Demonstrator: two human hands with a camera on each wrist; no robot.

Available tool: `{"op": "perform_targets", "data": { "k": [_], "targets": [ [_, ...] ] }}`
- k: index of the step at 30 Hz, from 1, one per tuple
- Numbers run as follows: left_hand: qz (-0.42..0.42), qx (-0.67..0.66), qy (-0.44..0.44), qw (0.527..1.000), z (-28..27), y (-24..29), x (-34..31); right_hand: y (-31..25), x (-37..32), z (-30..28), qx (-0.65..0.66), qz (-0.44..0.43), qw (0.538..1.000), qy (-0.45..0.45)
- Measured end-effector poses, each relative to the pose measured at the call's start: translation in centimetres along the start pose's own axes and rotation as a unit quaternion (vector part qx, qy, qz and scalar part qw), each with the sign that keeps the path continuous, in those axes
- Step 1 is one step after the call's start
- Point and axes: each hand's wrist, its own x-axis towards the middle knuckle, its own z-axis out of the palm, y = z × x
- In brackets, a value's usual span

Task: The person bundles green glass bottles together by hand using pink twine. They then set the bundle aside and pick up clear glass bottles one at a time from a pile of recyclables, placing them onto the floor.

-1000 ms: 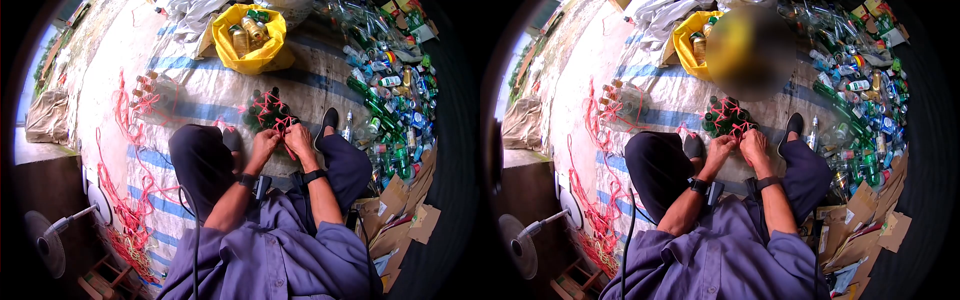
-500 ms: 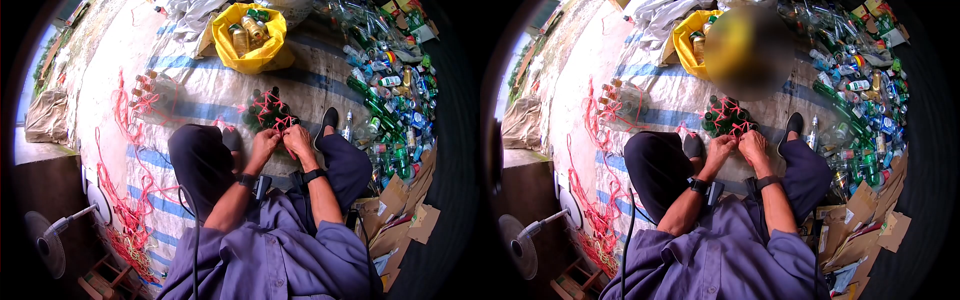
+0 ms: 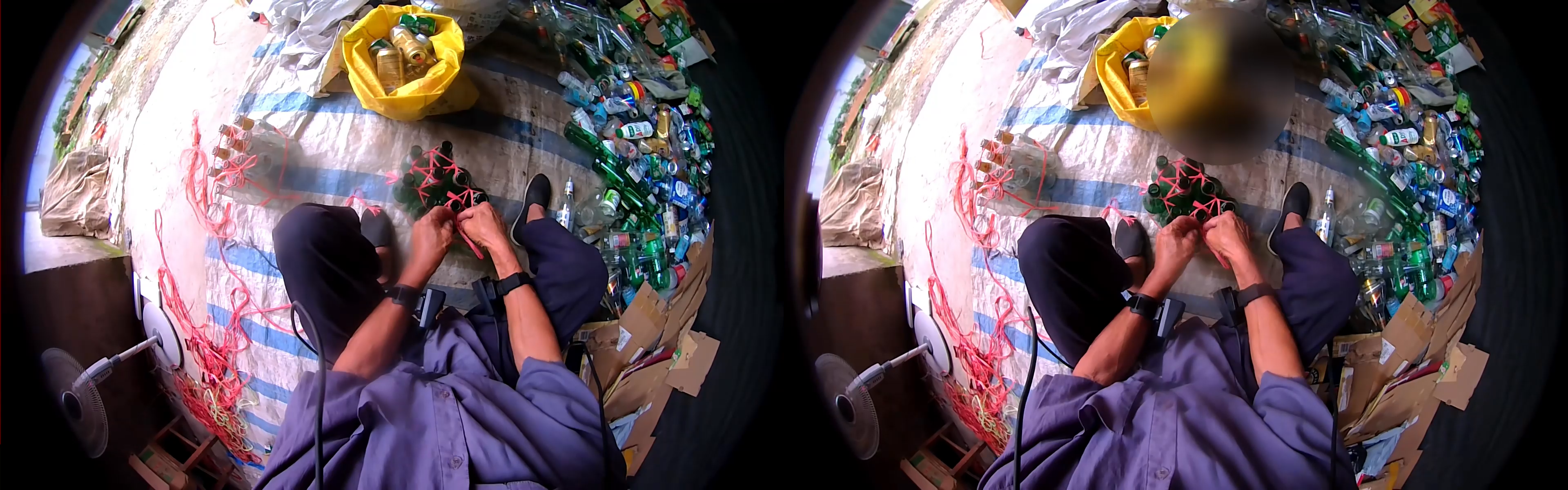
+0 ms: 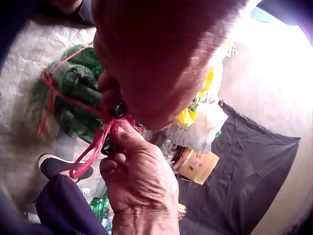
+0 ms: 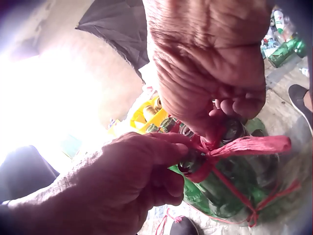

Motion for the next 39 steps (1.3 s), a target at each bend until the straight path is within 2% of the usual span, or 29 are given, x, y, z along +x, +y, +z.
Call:
{"op": "perform_targets", "data": {
  "k": [2,4,8,11,15,18,20,22,27,30,34,35,36,37,39],
  "targets": [
    [-0.018,-0.011,-0.003,1.0,0.1,-0.1,0.1,0.5,0.2,0.3,0.03,0.008,0.999,-0.014],
    [-0.037,0.032,-0.01,0.999,0.0,0.4,0.1,0.6,0.2,0.3,0.049,0.01,0.999,-0.02],
    [-0.014,0.037,0.008,0.999,0.4,0.3,0.2,1.1,0.4,0.5,0.082,0.002,0.996,-0.027],
    [0.003,0.01,0.02,1.0,0.8,0.2,0.2,1.2,0.3,0.8,0.104,0.023,0.994,-0.02],
    [-0.022,-0.054,0.047,0.997,1.1,0.4,0.0,0.9,0.2,0.9,0.103,0.069,0.992,-0.03],
    [-0.035,-0.036,0.058,0.997,1.2,0.5,0.1,0.9,0.0,1.2,0.115,0.054,0.992,-0.008],
    [-0.033,-0.011,0.061,0.998,1.2,0.7,0.1,0.3,-0.5,1.1,0.068,0.063,0.995,0.032],
    [-0.039,0.001,0.066,0.997,1.2,0.6,0.1,0.1,-0.6,1.2,0.057,0.069,0.995,0.035],
    [-0.041,-0.032,0.058,0.997,1.2,0.2,-0.1,0.4,-0.5,1.8,0.033,0.042,0.996,0.07],
    [-0.033,-0.056,0.052,0.997,1.3,0.3,-0.4,0.1,-0.6,1.2,0.072,0.063,0.994,0.052],
    [-0.014,-0.044,0.052,0.998,1.2,1.2,-0.4,0.8,0.1,0.9,0.051,0.065,0.996,-0.036],
    [0.0,-0.06,0.047,0.997,1.3,0.8,-0.2,1.8,0.3,2.1,0.046,-0.007,0.999,0.021],
    [0.005,-0.028,0.058,0.998,1.6,0.0,-0.2,1.7,0.4,2.0,0.042,0.029,0.999,-0.01],
    [0.016,-0.055,0.055,0.997,1.8,-0.6,0.0,2.0,0.5,2.3,0.027,0.012,1.0,-0.005],
    [0.028,-0.026,0.074,0.996,1.6,-0.1,-0.2,1.9,0.6,2.1,0.016,0.014,0.999,-0.026]
  ]
}}
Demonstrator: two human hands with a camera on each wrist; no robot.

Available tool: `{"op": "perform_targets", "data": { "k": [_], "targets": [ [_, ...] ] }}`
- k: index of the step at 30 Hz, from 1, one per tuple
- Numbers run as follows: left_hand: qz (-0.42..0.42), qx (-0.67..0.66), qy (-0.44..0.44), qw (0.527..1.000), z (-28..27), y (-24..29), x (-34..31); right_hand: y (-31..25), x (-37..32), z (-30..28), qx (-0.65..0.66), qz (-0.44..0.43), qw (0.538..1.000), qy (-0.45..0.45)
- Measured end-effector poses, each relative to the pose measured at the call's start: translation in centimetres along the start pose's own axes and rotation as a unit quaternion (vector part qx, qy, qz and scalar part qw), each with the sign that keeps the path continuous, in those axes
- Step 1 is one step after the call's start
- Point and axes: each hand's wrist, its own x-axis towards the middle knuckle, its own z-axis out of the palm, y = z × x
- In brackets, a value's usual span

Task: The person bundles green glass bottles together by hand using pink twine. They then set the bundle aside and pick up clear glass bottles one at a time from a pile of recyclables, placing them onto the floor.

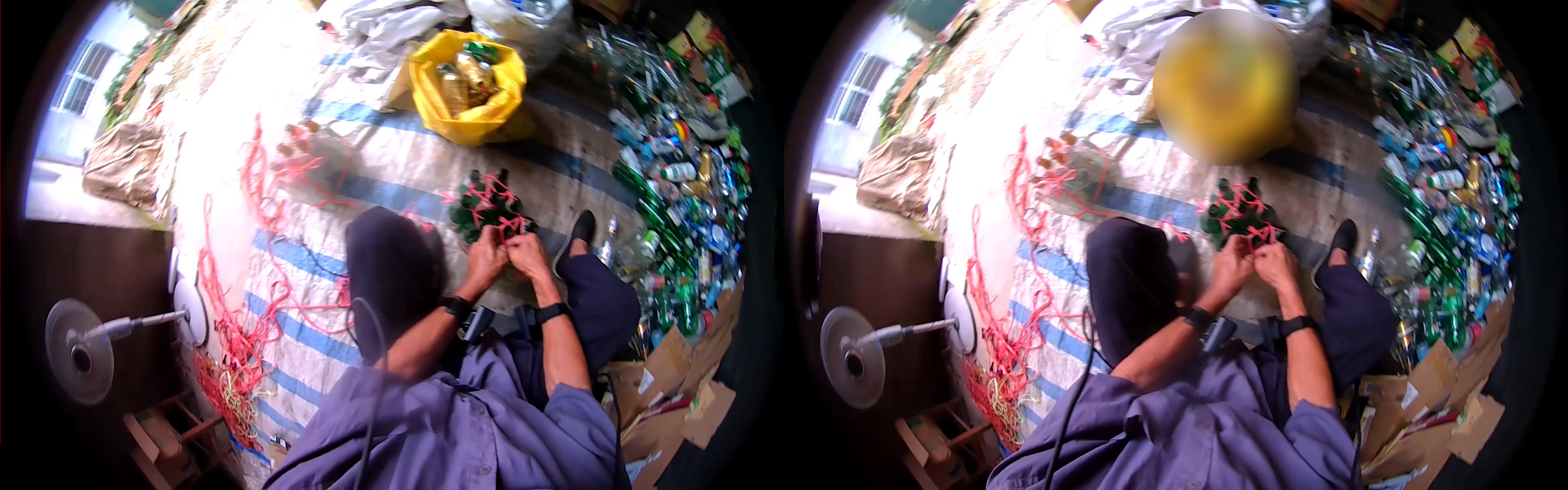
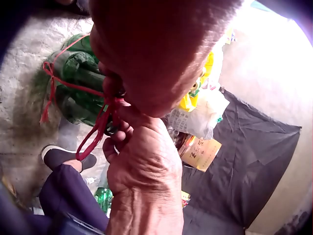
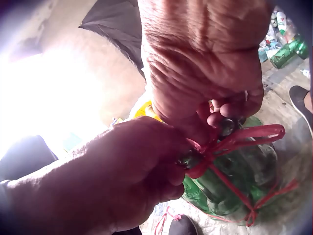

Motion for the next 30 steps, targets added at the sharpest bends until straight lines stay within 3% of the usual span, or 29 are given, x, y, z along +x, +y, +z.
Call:
{"op": "perform_targets", "data": {
  "k": [1,8,11,19,24,30],
  "targets": [
    [-0.017,0.048,0.002,0.999,0.4,-0.7,0.2,-0.5,-0.4,-0.4,-0.011,-0.018,1.0,0.003],
    [-0.089,0.0,0.036,0.995,0.7,-0.2,0.0,-0.2,-0.4,0.5,0.028,-0.053,0.996,0.066],
    [-0.105,0.03,0.026,0.994,0.3,1.0,-0.2,-1.0,-1.0,-0.3,0.009,-0.025,0.998,0.062],
    [-0.105,0.016,0.023,0.994,0.3,0.4,-0.4,-1.8,-1.5,-0.2,0.019,0.042,0.994,0.098],
    [-0.083,-0.05,0.029,0.995,0.7,-0.6,-0.3,-1.1,-1.2,-0.2,0.042,0.009,0.995,0.091],
    [-0.08,-0.015,0.004,0.997,0.5,-0.8,0.0,-0.1,-0.6,0.4,0.047,-0.001,0.996,0.077]
  ]
}}
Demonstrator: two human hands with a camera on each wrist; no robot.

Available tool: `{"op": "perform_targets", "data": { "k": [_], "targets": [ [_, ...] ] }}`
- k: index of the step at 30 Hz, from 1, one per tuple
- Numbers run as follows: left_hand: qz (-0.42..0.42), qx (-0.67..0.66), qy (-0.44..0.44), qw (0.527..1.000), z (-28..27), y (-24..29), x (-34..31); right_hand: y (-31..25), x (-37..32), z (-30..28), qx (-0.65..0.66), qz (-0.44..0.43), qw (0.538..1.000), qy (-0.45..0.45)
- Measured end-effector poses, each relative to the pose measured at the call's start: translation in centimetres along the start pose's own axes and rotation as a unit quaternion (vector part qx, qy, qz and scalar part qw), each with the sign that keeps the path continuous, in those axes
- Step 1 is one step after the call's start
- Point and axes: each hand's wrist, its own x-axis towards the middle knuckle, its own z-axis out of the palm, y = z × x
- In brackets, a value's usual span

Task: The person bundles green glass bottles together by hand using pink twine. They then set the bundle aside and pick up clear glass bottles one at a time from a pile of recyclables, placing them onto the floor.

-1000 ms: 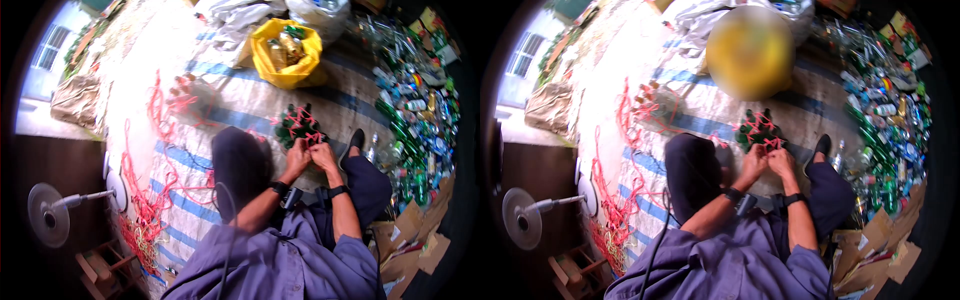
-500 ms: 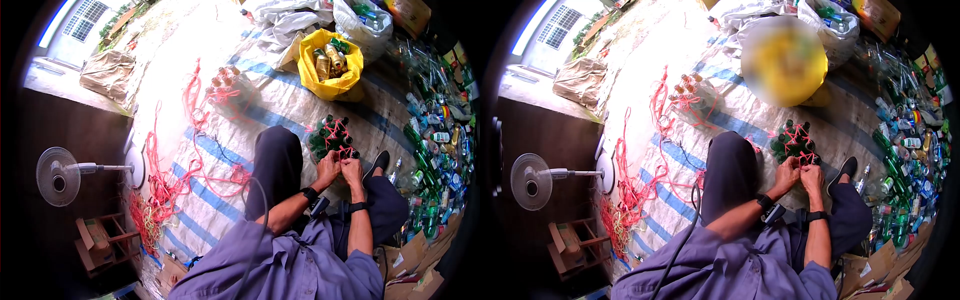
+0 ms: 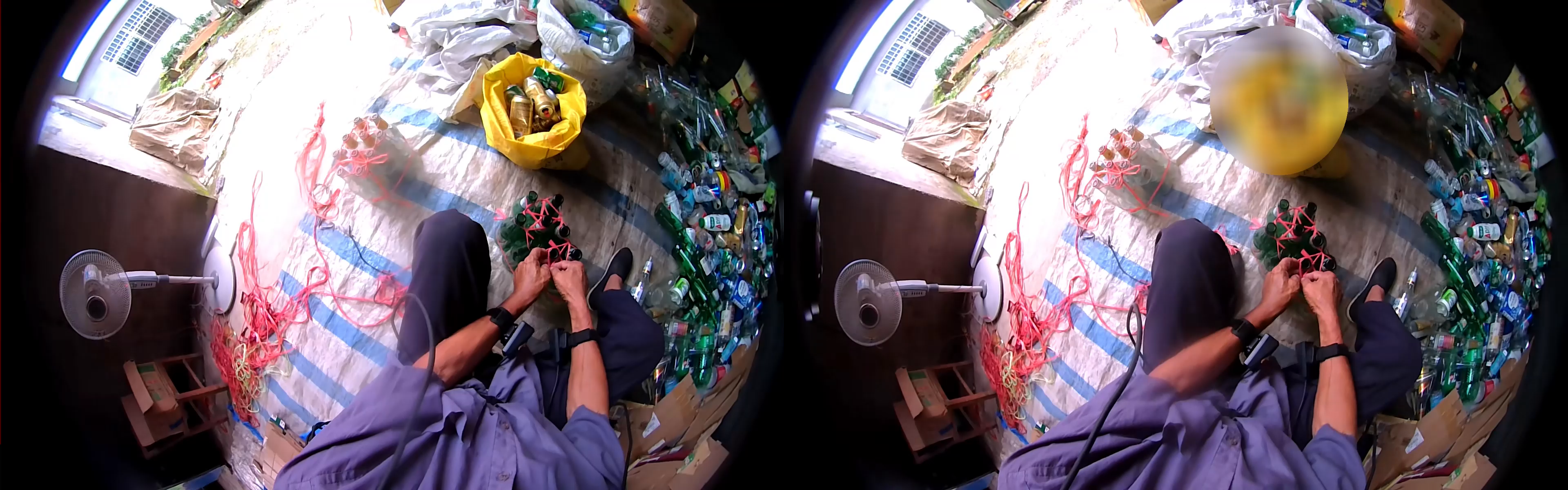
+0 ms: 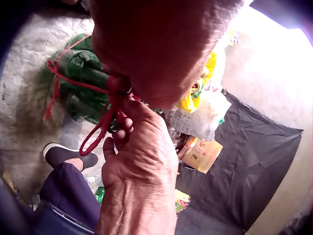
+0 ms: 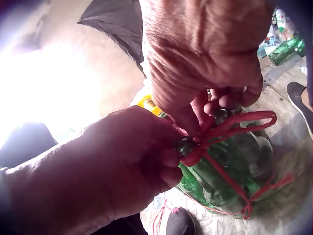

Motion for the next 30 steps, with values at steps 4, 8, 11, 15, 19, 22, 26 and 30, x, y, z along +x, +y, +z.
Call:
{"op": "perform_targets", "data": {
  "k": [4,8,11,15,19,22,26,30],
  "targets": [
    [0.001,0.018,-0.007,1.0,0.1,-0.4,0.0,0.5,-0.1,0.8,-0.022,0.004,0.999,0.032],
    [0.023,-0.002,0.012,1.0,0.0,-0.5,-0.3,0.2,-0.4,1.3,-0.027,-0.014,0.997,0.07],
    [0.024,0.006,0.018,1.0,-0.1,-0.3,-0.3,1.5,0.1,2.2,0.001,-0.02,0.996,0.084],
    [0.04,0.005,0.023,0.999,0.1,-0.9,0.0,3.0,0.8,3.3,0.069,-0.018,0.995,0.071],
    [0.018,0.026,0.002,0.999,-0.2,-0.1,0.0,4.5,1.3,4.7,0.154,-0.024,0.985,0.071],
    [0.005,0.035,-0.003,0.999,-0.2,-0.1,0.1,6.5,2.6,6.1,0.126,-0.078,0.986,0.074],
    [0.037,0.054,0.017,0.998,0.3,-1.1,0.4,4.8,2.0,5.1,0.011,-0.1,0.99,0.097],
    [0.031,0.072,0.008,0.997,0.1,-0.4,0.5,5.0,2.2,5.8,0.046,-0.074,0.989,0.124]
  ]
}}
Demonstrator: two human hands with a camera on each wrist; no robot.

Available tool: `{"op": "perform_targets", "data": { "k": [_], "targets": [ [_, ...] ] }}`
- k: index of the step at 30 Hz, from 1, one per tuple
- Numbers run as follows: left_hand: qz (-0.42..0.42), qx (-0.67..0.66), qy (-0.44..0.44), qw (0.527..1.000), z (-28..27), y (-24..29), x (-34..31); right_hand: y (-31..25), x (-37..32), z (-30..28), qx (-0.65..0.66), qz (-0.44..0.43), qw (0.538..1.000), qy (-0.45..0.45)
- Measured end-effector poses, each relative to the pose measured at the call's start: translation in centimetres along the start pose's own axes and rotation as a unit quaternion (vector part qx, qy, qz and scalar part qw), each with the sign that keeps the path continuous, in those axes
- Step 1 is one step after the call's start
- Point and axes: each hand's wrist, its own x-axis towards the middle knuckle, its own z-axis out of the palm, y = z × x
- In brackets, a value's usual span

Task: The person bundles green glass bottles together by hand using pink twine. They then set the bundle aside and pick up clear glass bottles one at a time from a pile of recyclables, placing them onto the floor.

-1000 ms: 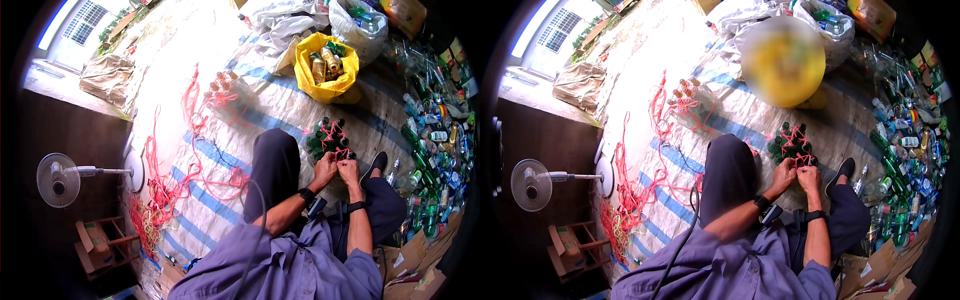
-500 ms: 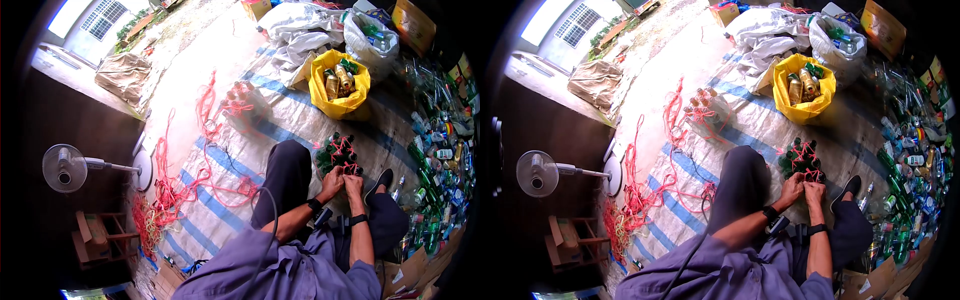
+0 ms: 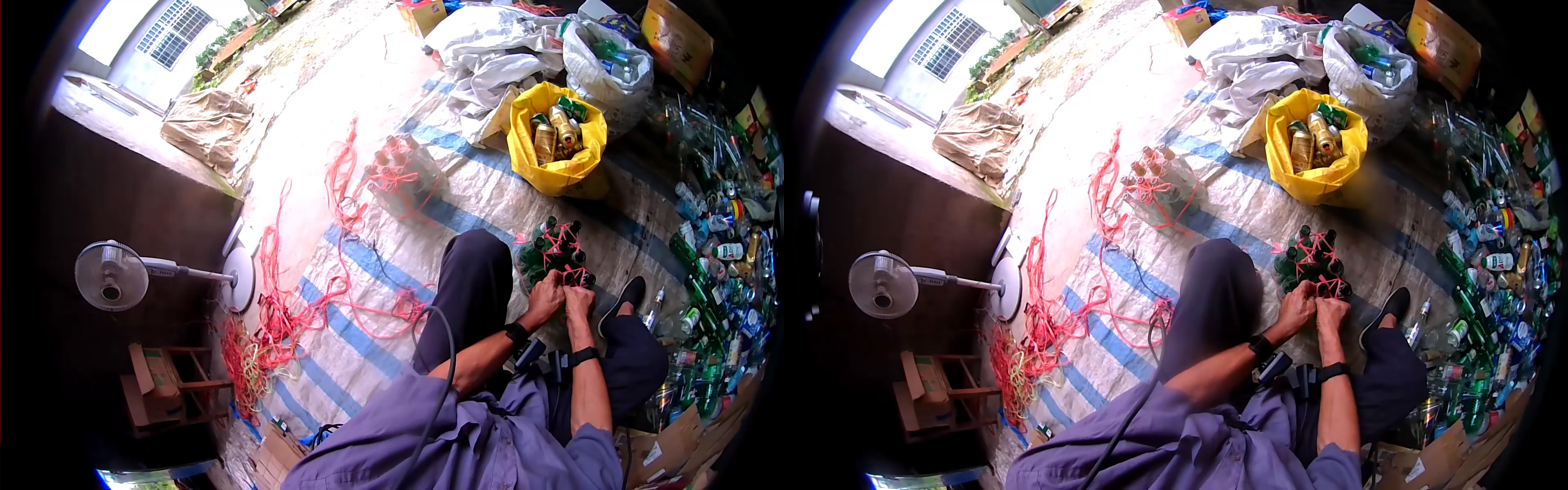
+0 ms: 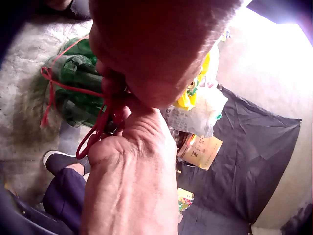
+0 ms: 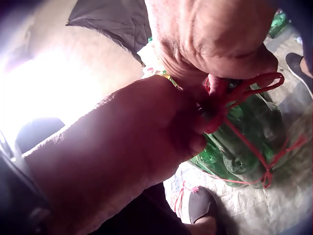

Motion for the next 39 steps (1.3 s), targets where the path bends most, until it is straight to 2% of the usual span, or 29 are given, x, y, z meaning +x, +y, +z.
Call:
{"op": "perform_targets", "data": {
  "k": [3,5,6,9,10,11,14,18,22,23,25,27,29,32,35,36,37,39],
  "targets": [
    [-0.022,0.035,-0.001,0.999,-0.1,0.5,0.2,3.6,0.5,1.8,0.005,-0.034,0.999,-0.005],
    [-0.066,0.079,-0.025,0.994,-0.4,1.1,0.4,5.5,0.8,2.7,-0.014,-0.168,0.986,0.012],
    [-0.066,0.079,-0.025,0.994,-0.4,1.1,0.3,5.1,0.6,2.3,-0.014,-0.167,0.986,0.012],
    [-0.035,0.029,-0.009,0.999,-0.6,1.1,0.2,1.8,-0.1,-0.2,-0.024,-0.158,0.987,-0.014],
    [-0.047,0.016,-0.002,0.999,-0.7,1.4,0.2,0.8,-0.5,-0.6,0.087,-0.034,0.995,-0.031],
    [-0.058,0.003,0.005,0.998,-0.9,1.7,0.2,-0.3,-0.7,-1.1,0.197,0.091,0.975,-0.047],
    [-0.071,-0.013,0.024,0.997,-0.7,1.9,0.1,-1.9,-1.1,-2.1,0.147,0.047,0.987,-0.038],
    [-0.059,0.001,0.037,0.998,-0.2,1.2,0.1,0.3,-1.2,0.2,0.123,0.005,0.992,0.017],
    [-0.051,0.005,0.05,0.997,0.2,0.7,0.3,-0.8,-1.5,-0.5,0.098,0.008,0.995,0.02],
    [-0.051,0.005,0.045,0.998,0.1,0.9,0.3,-0.3,-1.5,-0.3,0.046,-0.034,0.998,0.034],
    [-0.036,0.025,0.05,0.998,-0.6,2.6,0.0,-0.8,-1.8,-0.6,0.037,-0.042,0.998,0.041],
    [-0.029,0.012,0.064,0.997,-0.2,2.1,-0.1,-1.9,-2.1,-1.3,0.032,-0.002,0.999,0.022],
    [-0.038,0.011,0.059,0.997,-0.1,1.7,0.0,-1.7,-2.2,-0.9,0.086,0.021,0.996,0.023],
    [-0.04,-0.064,0.047,0.996,-0.3,1.6,-0.2,-3.6,-2.6,-2.7,0.092,0.074,0.993,0.016],
    [-0.068,-0.143,0.056,0.986,0.0,0.4,0.2,-2.7,-2.6,-2.0,0.071,0.056,0.993,0.074],
    [-0.045,-0.094,0.08,0.991,-0.6,1.5,0.0,-2.6,-2.6,-2.0,0.069,0.06,0.993,0.076],
    [-0.025,-0.135,0.05,0.989,-0.9,1.1,0.3,-2.5,-2.5,-2.0,0.091,0.06,0.991,0.079],
    [-0.034,-0.182,0.048,0.982,-1.5,1.5,0.5,-1.5,-2.4,-1.6,0.111,0.062,0.988,0.083]
  ]
}}
